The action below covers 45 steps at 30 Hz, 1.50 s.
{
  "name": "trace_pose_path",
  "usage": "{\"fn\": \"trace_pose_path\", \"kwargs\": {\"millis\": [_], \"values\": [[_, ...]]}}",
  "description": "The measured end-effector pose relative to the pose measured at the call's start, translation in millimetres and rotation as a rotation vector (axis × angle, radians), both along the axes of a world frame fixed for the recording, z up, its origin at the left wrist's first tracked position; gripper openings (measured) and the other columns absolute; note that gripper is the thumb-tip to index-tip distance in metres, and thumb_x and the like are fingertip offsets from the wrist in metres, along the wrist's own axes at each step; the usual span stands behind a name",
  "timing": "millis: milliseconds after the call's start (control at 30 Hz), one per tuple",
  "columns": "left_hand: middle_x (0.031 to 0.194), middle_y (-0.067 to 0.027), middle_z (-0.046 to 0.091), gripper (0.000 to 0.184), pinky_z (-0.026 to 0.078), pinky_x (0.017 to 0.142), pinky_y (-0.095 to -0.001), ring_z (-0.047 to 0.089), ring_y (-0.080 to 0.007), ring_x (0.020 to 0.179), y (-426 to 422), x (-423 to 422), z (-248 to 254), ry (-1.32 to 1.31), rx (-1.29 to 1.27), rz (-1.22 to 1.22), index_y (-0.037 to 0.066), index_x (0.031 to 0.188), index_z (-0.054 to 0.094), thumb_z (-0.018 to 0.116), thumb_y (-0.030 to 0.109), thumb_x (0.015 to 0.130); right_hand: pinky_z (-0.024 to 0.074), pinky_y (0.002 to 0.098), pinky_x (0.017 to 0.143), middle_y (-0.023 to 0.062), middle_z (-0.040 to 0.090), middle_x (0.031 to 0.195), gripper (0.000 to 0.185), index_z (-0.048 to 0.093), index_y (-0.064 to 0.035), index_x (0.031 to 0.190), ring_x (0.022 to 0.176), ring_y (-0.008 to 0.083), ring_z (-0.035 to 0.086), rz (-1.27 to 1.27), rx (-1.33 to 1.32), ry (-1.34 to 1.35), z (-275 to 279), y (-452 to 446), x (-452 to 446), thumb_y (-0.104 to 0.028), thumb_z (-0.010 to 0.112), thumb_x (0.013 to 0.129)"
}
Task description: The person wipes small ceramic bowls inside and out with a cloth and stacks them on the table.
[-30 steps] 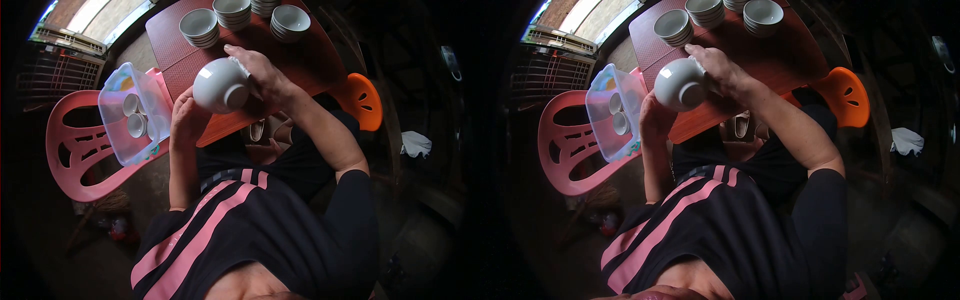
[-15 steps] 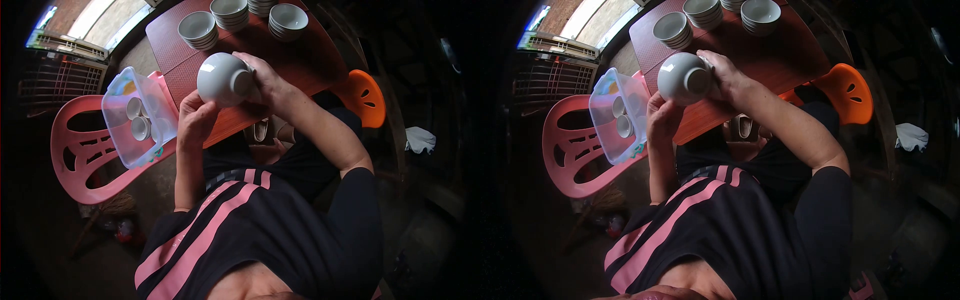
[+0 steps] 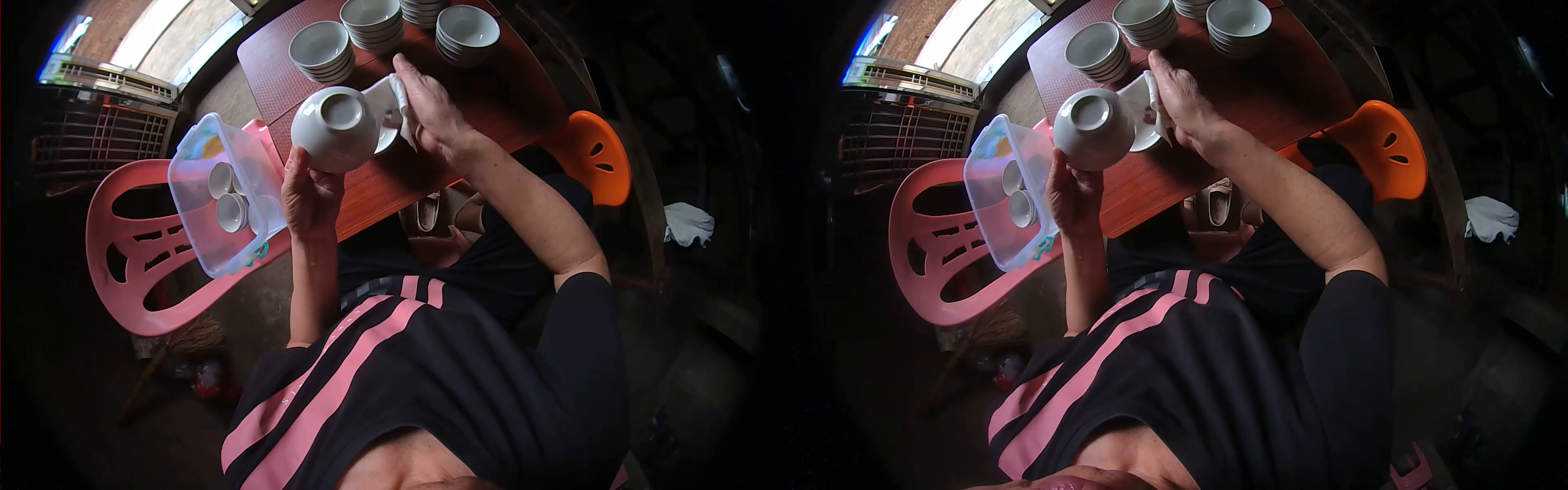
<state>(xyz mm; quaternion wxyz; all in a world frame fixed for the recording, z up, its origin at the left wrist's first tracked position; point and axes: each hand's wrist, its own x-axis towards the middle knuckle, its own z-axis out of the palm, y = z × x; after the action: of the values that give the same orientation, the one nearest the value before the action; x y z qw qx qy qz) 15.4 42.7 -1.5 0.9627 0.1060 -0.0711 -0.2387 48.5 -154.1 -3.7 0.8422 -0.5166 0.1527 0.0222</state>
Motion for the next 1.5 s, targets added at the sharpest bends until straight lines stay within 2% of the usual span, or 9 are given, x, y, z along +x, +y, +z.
{"fn": "trace_pose_path", "kwargs": {"millis": [167, 367, 533, 700, 900, 1100, 1233, 1367, 1500], "values": [[0.111, -0.0149, 0.058, 0.026, 0.046, 0.092, -0.0378, 0.058, -0.0214, 0.097, -22, -10, 12, 0.095, 0.325, 0.144, -0.004, 0.113, 0.048, 0.049, 0.011, 0.093, 0.0503, 0.0354, 0.075, 0.0132, 0.062, 0.085, 0.042, 0.058, -0.0027, 0.102, 0.083, 0.0251, 0.063, -0.075, -0.667, -0.697, 44, 17, -22, -0.042, 0.047, 0.092], [0.113, -0.0073, 0.055, 0.034, 0.051, 0.077, -0.0225, 0.059, -0.0111, 0.088, -10, -9, 0, 0.222, 0.048, -0.031, 0.001, 0.125, 0.043, 0.047, 0.016, 0.095, 0.0307, 0.0469, 0.102, 0.0094, 0.058, 0.116, 0.037, 0.06, -0.0051, 0.108, 0.113, 0.0281, 0.052, -0.032, -1.485, -1.282, 32, 35, -40, -0.033, 0.061, 0.083], [0.11, -0.0143, 0.057, 0.036, 0.051, 0.081, -0.0253, 0.059, -0.0172, 0.096, -18, -13, 1, 0.072, 0.392, 0.087, -0.006, 0.123, 0.042, 0.049, 0.013, 0.093, 0.0467, 0.0431, 0.084, 0.0122, 0.062, 0.101, 0.027, 0.059, -0.0018, 0.104, 0.092, 0.0282, 0.062, -0.08, -1.331, -1.077, 11, 19, -16, -0.02, 0.056, 0.084], [0.111, -0.0155, 0.058, 0.029, 0.053, 0.08, -0.0272, 0.057, -0.0222, 0.102, -3, -7, -5, 0.021, -0.093, -0.118, -0.005, 0.116, 0.048, 0.05, 0.011, 0.092, 0.0486, 0.0349, 0.058, 0.019, 0.061, 0.094, 0.023, 0.051, 0.0059, 0.105, 0.062, 0.0338, 0.057, 0.27, -0.713, -0.607, 7, 5, -14, -0.004, 0.052, 0.084], [0.112, -0.0174, 0.057, 0.031, 0.048, 0.091, -0.0336, 0.059, -0.0223, 0.101, -2, -10, -2, -0.044, 0.143, 0.062, -0.005, 0.12, 0.045, 0.049, 0.008, 0.092, 0.038, 0.0429, 0.098, 0.0167, 0.06, 0.11, 0.037, 0.055, 0.0024, 0.114, 0.105, 0.0328, 0.056, -0.143, -1.327, -1.049, 39, 38, -42, -0.023, 0.054, 0.087], [0.11, -0.0147, 0.058, 0.034, 0.044, 0.092, -0.0361, 0.058, -0.0228, 0.102, -11, -22, 5, -0.255, 0.525, 0.029, -0.009, 0.117, 0.048, 0.055, 0.009, 0.089, 0.0528, 0.0398, 0.07, 0.0129, 0.065, 0.09, 0.021, 0.063, -0.0018, 0.095, 0.084, 0.0303, 0.064, -0.01, -1.214, -1.197, 11, 15, -7, -0.017, 0.059, 0.081], [0.106, -0.0137, 0.06, 0.029, 0.044, 0.091, -0.0343, 0.058, -0.0212, 0.101, -15, -24, 14, -0.226, 0.581, 0.046, -0.009, 0.111, 0.051, 0.055, 0.008, 0.088, 0.0538, 0.0376, 0.067, 0.0194, 0.063, 0.093, 0.028, 0.059, 0.0029, 0.102, 0.079, 0.0331, 0.065, 0.433, -0.852, -0.429, 29, 0, -10, -0.015, 0.058, 0.082], [0.103, -0.01, 0.06, 0.022, 0.046, 0.084, -0.0289, 0.058, -0.0155, 0.094, -7, -22, -5, -0.337, 0.636, 0.065, -0.007, 0.106, 0.055, 0.055, 0.005, 0.087, 0.0391, 0.0451, 0.095, 0.0111, 0.064, 0.101, 0.03, 0.063, -0.0026, 0.099, 0.106, 0.0289, 0.056, 0.134, -1.348, -1.201, 42, 37, -41, -0.027, 0.062, 0.081], [0.1, -0.0088, 0.062, 0.02, 0.047, 0.082, -0.0269, 0.058, -0.0132, 0.091, -2, -21, -3, -0.475, 0.814, -0.007, -0.007, 0.103, 0.058, 0.058, 0.005, 0.086, 0.0474, 0.0388, 0.077, 0.0098, 0.063, 0.085, 0.023, 0.064, -0.0047, 0.088, 0.083, 0.0256, 0.062, 0.292, -1.403, -1.159, 36, 25, -31, -0.025, 0.06, 0.079]]}}
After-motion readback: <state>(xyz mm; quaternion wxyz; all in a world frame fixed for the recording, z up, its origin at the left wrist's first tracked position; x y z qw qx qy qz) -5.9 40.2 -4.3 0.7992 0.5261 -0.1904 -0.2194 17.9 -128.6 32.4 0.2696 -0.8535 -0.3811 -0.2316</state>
